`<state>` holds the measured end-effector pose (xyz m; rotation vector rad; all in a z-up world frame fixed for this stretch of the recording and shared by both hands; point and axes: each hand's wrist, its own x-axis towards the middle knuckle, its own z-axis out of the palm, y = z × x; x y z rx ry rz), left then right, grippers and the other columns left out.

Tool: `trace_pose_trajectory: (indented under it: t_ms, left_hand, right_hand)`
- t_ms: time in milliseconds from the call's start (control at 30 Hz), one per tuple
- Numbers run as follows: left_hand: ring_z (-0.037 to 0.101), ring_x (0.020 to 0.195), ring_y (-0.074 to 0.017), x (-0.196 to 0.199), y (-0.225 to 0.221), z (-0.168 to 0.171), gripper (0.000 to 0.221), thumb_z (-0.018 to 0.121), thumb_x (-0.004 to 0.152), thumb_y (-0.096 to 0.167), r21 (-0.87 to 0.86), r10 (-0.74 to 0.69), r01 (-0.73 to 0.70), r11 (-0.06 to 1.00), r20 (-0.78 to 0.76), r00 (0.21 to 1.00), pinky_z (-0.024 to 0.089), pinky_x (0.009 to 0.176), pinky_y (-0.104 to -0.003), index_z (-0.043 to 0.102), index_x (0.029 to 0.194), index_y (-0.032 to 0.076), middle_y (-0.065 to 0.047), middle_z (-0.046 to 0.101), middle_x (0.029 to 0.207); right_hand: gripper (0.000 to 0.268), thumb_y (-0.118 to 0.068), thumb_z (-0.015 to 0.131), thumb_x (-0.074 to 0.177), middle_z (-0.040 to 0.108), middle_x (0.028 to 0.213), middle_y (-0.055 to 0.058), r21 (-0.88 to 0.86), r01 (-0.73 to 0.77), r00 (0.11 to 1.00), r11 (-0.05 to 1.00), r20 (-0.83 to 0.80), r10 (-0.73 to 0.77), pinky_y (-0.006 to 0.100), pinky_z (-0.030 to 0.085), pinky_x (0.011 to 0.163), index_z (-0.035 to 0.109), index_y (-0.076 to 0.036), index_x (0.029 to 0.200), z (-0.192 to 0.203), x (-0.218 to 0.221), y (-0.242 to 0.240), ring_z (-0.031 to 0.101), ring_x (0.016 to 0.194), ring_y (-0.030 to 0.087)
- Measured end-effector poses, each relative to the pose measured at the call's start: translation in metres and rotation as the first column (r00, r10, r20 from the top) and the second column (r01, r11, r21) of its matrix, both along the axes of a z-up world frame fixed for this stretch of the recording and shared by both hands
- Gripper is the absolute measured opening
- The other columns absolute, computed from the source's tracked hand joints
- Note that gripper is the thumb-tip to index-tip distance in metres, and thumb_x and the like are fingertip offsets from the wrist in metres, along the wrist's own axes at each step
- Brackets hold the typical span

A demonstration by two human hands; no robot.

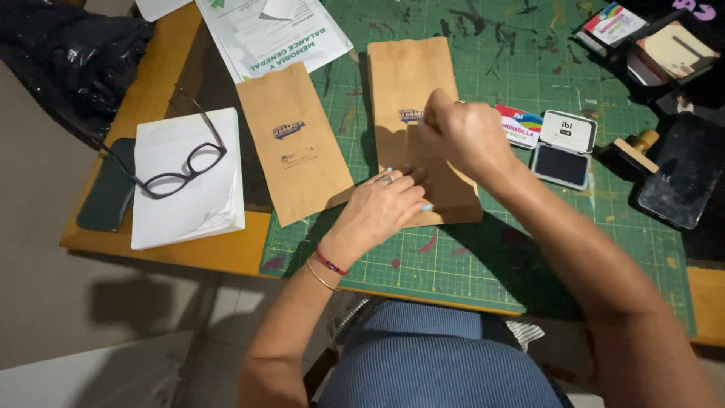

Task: Stamping brown paper bags with multiple rubber stamps using ink pads on a production table

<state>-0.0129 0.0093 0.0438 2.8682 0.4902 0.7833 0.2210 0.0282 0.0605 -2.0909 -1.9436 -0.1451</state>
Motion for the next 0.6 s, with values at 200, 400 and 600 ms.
trace_pose_trajectory:
  t_ms: [200,400,600]
  left_hand:
    - [0.069,0.113,-0.0280,0.001,0.006,-0.022,0.033,0.050,0.115,0.045,0.002,0.002,-0.002,1.000,0.002,1.000,0.056,0.104,-0.043,0.070,0.109,0.019,-0.004,0.068,0.106]
    - [0.066,0.134,-0.0389,-0.001,-0.010,-0.021,0.035,0.060,0.113,0.035,-0.491,0.055,0.100,0.865,0.292,0.955,0.051,0.113,-0.050,0.072,0.124,0.004,-0.021,0.071,0.133]
    - [0.071,0.131,-0.0301,0.002,0.010,-0.035,0.034,0.054,0.114,0.044,-0.105,0.023,-0.023,0.994,-0.003,1.000,0.056,0.113,-0.042,0.078,0.129,0.024,-0.007,0.079,0.130]
  right_hand:
    - [0.030,-0.047,0.066,0.102,0.072,0.074,0.016,-0.028,-0.028,1.000,0.999,0.004,0.028,0.061,0.060,0.079,0.054,-0.020,0.101,-0.005,-0.022,0.001,0.077,0.079,0.047]
    - [0.035,-0.054,0.065,0.103,0.072,0.074,0.014,-0.117,-0.046,0.998,0.992,-0.053,0.040,0.061,0.061,0.081,0.050,-0.023,0.107,-0.033,-0.007,0.007,0.078,0.083,0.048]
    - [0.032,-0.047,0.065,0.104,0.074,0.081,0.024,-0.102,-0.100,0.978,0.990,-0.193,0.079,0.067,0.056,0.085,0.052,-0.019,0.114,-0.027,-0.005,0.002,0.076,0.093,0.053]
